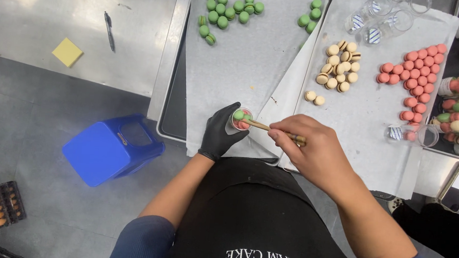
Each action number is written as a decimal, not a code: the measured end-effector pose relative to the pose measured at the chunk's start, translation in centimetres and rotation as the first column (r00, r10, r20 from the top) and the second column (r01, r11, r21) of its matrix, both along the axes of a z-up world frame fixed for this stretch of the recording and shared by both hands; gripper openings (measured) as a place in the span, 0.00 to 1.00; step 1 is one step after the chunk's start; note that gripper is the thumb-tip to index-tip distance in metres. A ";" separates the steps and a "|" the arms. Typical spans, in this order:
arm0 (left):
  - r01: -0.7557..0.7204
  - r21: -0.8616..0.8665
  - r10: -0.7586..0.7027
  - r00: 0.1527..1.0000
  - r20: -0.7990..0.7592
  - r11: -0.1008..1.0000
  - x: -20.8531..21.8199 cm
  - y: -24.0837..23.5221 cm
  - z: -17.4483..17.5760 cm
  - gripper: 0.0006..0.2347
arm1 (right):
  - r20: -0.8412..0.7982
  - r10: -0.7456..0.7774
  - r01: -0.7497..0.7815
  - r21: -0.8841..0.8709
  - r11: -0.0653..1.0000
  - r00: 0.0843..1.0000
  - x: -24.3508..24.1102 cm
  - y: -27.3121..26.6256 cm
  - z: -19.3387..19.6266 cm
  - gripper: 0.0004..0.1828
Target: Assembling different colored macarons into plastic cups using chopsticks.
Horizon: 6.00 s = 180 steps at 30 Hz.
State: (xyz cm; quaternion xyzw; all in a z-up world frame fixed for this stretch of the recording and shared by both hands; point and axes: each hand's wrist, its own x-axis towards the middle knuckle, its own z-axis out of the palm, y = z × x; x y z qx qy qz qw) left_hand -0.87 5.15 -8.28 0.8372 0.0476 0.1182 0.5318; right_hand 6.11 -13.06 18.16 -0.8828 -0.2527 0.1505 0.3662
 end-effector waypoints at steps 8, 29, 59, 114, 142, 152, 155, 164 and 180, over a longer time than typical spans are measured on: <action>0.145 -0.018 -0.145 0.989 -0.036 0.989 0.9 1.7 6.4 0.29 | -0.317 -0.225 0.192 -0.131 0.973 0.921 4.6 2.2 -0.4 0.15; 0.293 -0.032 -0.293 0.933 -0.208 0.956 1.0 1.6 6.3 0.30 | -0.161 -0.077 0.071 -0.045 0.996 0.984 5.6 -4.0 1.7 0.12; 0.509 0.641 -0.318 0.860 -0.398 0.574 2.6 1.3 8.2 0.29 | -0.055 -0.611 0.601 -0.130 0.788 0.790 -0.4 -13.5 -8.7 0.15; -0.027 0.453 0.036 0.999 -0.010 0.891 -1.3 1.5 6.8 0.24 | -0.139 -0.544 0.554 0.041 0.832 0.827 -1.1 -11.9 -6.6 0.11; 0.259 0.185 -0.236 0.962 -0.137 0.948 2.0 0.2 5.0 0.30 | -0.372 -0.210 0.215 -0.028 0.976 0.904 1.7 -4.0 -4.1 0.14; 0.346 0.219 -0.305 0.931 -0.200 0.912 2.1 0.8 7.4 0.28 | -0.441 -0.212 0.242 0.014 0.970 0.872 1.9 -3.9 -3.9 0.15; 0.332 0.238 -0.289 0.936 -0.201 0.913 1.8 0.8 7.4 0.28 | -0.432 -0.210 0.234 0.003 0.972 0.877 1.6 -4.0 -4.1 0.15; 0.224 0.255 -0.199 0.973 -0.120 0.941 1.0 0.6 6.5 0.31 | -0.513 -0.217 0.401 0.280 0.872 0.830 1.5 -7.5 -5.9 0.15; -0.144 -0.061 0.141 0.989 -0.054 0.988 1.5 0.1 1.0 0.34 | -0.710 -0.368 0.778 0.415 0.471 0.601 0.8 -14.3 -11.4 0.15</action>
